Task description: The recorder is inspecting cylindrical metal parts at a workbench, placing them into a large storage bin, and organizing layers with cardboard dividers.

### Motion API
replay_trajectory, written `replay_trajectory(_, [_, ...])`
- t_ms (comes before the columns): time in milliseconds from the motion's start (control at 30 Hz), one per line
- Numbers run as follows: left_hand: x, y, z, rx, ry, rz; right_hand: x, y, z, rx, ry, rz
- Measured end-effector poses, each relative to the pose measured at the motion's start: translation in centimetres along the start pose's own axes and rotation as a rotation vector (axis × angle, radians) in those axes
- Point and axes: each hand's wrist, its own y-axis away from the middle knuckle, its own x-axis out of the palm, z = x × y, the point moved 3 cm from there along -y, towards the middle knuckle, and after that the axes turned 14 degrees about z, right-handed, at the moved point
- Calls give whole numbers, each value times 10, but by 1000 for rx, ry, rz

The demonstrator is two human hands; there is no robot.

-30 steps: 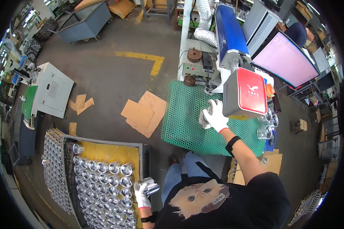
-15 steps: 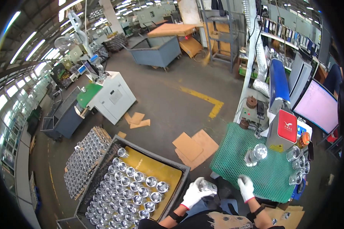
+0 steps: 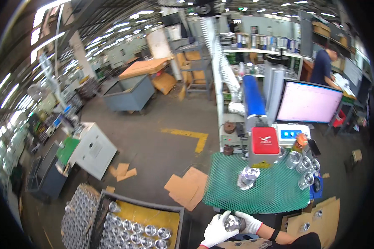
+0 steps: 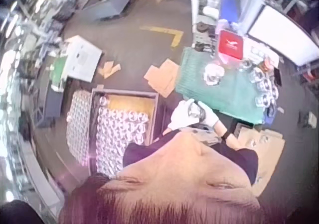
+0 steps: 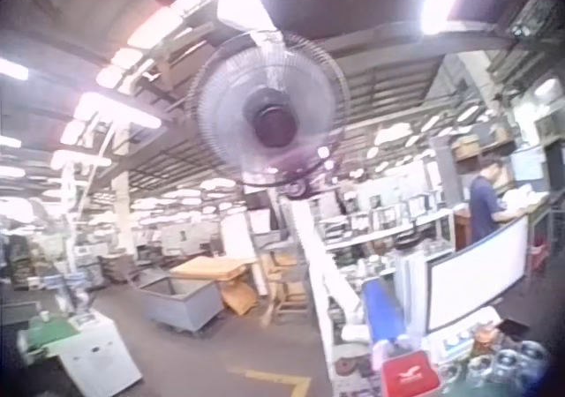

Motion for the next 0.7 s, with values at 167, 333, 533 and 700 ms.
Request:
replay_trajectory(167, [-8,9,9,-48,51,55,0,-17,-18,87,-76,53])
replay_trajectory(333, [-3,14,45,-21,175,-77,25,-41,-28,102,-85,222])
replay_trajectory(533, [6,16,87,-73,339,-222,29,-80,18,94,557,172])
replay_trajectory(700, [20,28,121,-201,195,-301,83,-114,97,-278,2259,-387])
